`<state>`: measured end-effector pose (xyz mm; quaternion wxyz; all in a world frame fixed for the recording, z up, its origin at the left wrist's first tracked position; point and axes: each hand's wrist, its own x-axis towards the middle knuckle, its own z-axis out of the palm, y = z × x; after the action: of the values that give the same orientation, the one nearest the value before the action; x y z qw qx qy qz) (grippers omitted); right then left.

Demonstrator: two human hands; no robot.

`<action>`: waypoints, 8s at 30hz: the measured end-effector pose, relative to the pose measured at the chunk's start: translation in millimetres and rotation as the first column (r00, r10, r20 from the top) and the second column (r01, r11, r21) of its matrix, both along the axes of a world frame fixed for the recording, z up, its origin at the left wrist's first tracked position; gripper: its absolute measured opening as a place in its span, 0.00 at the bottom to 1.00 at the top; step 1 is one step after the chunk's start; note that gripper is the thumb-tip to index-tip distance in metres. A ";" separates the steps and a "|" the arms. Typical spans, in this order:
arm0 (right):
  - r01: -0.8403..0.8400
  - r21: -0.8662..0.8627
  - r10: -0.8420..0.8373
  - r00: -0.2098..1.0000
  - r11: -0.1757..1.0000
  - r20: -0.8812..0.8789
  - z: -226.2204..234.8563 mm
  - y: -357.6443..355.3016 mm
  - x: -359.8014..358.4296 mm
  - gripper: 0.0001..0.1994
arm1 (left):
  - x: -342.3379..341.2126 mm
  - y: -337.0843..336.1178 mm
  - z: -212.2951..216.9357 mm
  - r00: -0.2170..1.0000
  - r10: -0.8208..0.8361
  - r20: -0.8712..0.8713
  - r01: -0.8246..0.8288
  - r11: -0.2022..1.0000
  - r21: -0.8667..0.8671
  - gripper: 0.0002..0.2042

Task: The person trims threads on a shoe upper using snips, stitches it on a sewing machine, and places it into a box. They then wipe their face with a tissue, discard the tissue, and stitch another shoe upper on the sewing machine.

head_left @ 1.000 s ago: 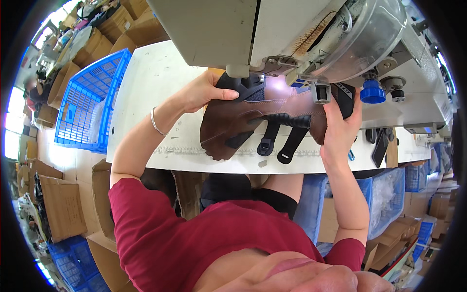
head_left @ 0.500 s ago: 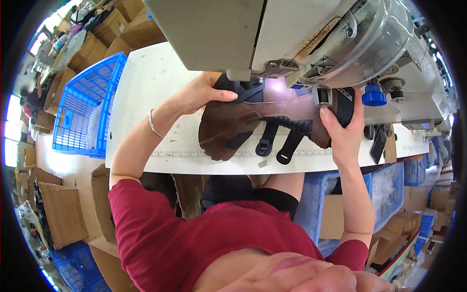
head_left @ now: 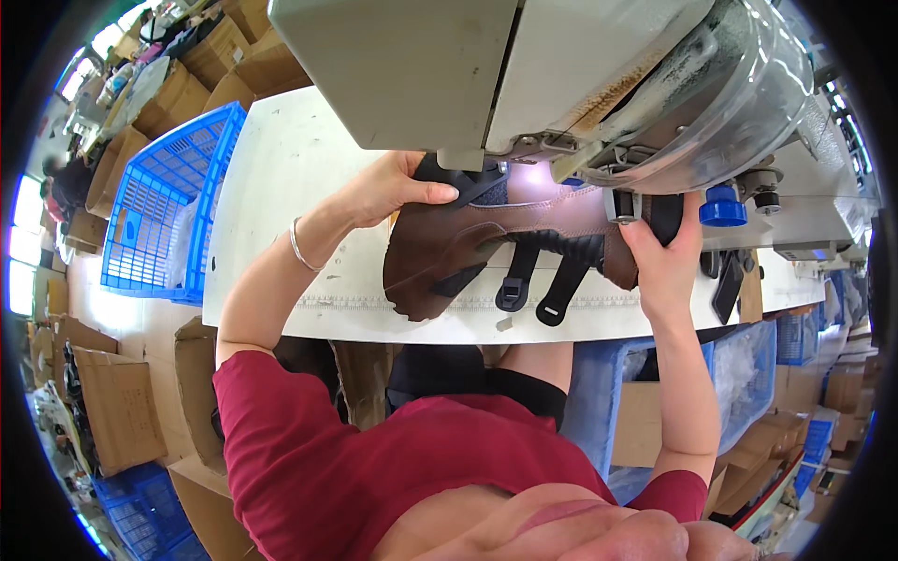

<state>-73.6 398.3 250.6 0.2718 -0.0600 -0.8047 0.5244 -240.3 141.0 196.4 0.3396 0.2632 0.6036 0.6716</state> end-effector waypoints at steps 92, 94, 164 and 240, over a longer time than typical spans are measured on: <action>-0.039 -0.447 0.022 0.999 0.894 -0.044 -80.8 -57.2 -57.2 0.14 | 70.5 26.7 -23.9 0.911 0.409 0.053 -0.408 0.912 -0.039 0.08; -0.030 -0.462 0.014 0.999 0.887 -0.037 -76.2 -58.7 -56.8 0.15 | 71.1 28.1 -22.2 0.918 0.379 0.120 -0.387 0.921 0.048 0.08; 0.088 0.912 0.063 0.990 0.401 -0.123 -57.4 -73.0 20.7 0.19 | 39.4 42.6 -22.9 0.880 0.378 0.288 -0.454 0.847 0.275 0.09; 0.126 0.894 0.157 0.965 0.430 -0.211 -41.0 1.9 -46.7 0.07 | 47.3 82.7 -24.4 0.677 0.648 0.351 -0.732 0.642 0.228 0.12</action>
<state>-120.3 400.2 209.6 0.3606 0.1719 -0.9165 0.0190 -193.0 223.7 172.0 0.0722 -0.0151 0.4834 0.8723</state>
